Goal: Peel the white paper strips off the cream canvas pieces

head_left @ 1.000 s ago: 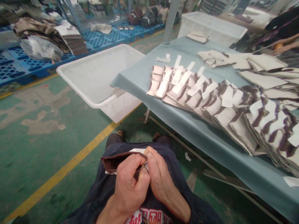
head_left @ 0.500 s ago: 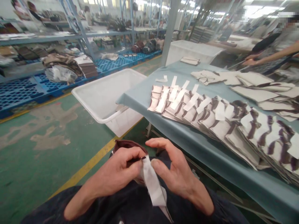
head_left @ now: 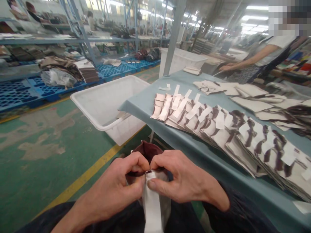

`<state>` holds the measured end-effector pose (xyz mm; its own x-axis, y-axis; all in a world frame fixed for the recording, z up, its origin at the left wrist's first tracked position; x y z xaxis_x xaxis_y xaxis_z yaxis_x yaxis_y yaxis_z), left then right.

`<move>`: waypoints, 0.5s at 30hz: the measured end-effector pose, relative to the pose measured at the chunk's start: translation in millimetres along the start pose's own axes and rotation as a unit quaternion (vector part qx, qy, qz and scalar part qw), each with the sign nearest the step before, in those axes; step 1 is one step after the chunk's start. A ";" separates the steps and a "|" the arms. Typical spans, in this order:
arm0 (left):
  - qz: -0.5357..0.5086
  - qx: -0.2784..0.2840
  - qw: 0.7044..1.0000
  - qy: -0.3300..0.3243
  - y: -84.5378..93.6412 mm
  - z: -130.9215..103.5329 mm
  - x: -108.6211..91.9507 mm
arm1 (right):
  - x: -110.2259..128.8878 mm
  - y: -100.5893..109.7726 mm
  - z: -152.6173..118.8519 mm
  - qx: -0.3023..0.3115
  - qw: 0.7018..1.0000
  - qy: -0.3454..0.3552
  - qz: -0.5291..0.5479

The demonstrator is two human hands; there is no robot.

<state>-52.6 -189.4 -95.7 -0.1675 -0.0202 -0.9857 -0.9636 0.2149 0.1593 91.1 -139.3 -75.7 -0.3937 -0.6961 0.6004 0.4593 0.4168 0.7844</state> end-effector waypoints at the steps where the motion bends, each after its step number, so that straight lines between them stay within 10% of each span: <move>1: -0.009 -0.002 1.000 -0.003 -0.8 -1.0 -0.8 | -2.2 -2.4 0.1 0.019 0.999 -0.029 0.029; 15: -0.099 0.024 0.994 0.040 5.4 -2.7 11.6 | -8.3 -19.3 -1.5 0.078 0.979 -0.121 0.145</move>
<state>-60.3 -191.1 -106.1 0.0069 -0.1446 -0.9895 -0.9686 0.2450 -0.0425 86.7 -142.5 -96.1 -0.4499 -0.3839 0.8063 0.4603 0.6740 0.5778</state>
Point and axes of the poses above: each hand's wrist, its own z-axis towards the middle knuckle, its own y-axis out of the back of the hand, x = y × z, the point moved 6 cm from there along z, towards the middle knuckle, and after that the axes turned 12 degrees about -z, right-handed, at the moved point
